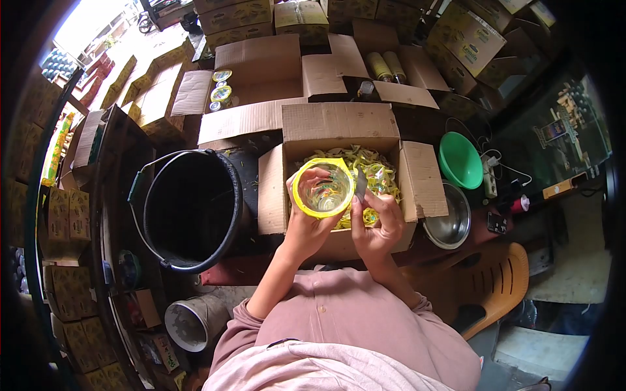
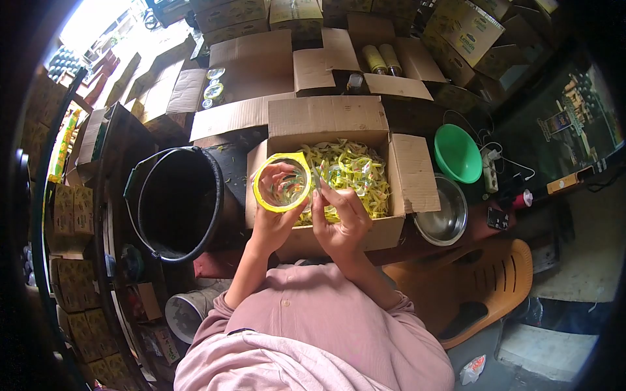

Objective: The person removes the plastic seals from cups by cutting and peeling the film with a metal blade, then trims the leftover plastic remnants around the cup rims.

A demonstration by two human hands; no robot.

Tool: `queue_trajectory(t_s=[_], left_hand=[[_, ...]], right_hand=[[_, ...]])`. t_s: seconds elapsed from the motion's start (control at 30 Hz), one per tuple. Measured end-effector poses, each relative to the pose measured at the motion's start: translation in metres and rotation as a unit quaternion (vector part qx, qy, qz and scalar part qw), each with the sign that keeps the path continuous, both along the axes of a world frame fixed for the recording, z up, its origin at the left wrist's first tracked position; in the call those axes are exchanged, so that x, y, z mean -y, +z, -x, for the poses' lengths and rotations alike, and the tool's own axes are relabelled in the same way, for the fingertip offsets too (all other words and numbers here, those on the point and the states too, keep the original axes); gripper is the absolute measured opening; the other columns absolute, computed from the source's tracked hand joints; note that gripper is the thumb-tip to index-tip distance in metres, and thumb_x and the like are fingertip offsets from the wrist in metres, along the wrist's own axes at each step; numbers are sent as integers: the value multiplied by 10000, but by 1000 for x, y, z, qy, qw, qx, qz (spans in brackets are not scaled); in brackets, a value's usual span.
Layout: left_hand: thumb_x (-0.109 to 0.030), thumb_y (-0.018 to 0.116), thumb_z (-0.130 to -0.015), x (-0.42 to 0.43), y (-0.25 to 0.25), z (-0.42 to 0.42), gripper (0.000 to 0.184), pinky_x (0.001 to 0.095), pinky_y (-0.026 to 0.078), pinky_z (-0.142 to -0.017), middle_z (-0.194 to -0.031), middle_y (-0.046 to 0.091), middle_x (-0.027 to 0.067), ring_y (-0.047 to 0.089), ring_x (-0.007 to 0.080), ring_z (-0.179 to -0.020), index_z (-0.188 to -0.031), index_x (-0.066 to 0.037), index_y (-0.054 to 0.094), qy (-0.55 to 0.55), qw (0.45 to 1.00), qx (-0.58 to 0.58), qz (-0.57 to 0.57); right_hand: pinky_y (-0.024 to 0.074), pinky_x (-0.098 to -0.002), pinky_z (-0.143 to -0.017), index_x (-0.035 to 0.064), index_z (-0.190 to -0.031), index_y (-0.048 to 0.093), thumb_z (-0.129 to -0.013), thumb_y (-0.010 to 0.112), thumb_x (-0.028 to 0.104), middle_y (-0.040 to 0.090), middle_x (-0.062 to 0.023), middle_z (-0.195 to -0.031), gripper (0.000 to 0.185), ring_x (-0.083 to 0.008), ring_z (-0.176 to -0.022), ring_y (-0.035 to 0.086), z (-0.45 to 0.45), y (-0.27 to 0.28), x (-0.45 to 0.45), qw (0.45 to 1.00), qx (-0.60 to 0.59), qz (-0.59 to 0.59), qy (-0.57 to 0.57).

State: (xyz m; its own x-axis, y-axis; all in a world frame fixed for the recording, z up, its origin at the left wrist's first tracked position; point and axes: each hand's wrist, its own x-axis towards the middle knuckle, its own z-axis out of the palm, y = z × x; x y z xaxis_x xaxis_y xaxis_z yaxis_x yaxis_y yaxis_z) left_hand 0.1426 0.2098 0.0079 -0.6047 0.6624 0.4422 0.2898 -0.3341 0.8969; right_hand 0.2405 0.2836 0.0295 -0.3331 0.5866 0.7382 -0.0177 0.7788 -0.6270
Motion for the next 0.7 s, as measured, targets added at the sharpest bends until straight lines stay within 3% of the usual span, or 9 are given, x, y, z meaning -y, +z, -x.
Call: queue_trajectory(t_s=[0.17,0.6,0.63,0.7], left_hand=[[42,656,-717,0,0,-2,602,312,401,-918,-1134,414,100,454,187,-1072,-1193,-41,297,-4,1000,11,-5],[-4,705,-675,9,8,0,656,334,400,-923,-1121,421,104,454,210,-1085,-1198,-33,310,-31,994,-89,50],[-8,709,-670,10,7,1,683,337,395,-932,-1135,409,115,451,222,-1094,-1208,-33,288,-49,993,-90,54],[-8,710,-664,11,3,2,709,341,389,-942,-1148,397,121,448,231,-1102,-1219,-35,270,-75,994,-63,47]], right_hand=[[478,-250,-569,16,-952,644,-680,660,-56,592,-71,-712,282,-142,-616,583,0,0,0,1000,2,-19,3],[477,-272,-589,35,-976,644,-675,636,-65,587,-82,-727,317,-160,-613,580,-3,7,-11,999,30,-44,-7],[438,-224,-570,-5,-876,608,-678,674,-37,552,-65,-694,211,-130,-637,549,-4,8,-13,999,35,-10,14],[429,-214,-560,-1,-875,606,-690,677,-31,538,-50,-687,201,-117,-637,540,-5,5,-18,999,11,24,28]])
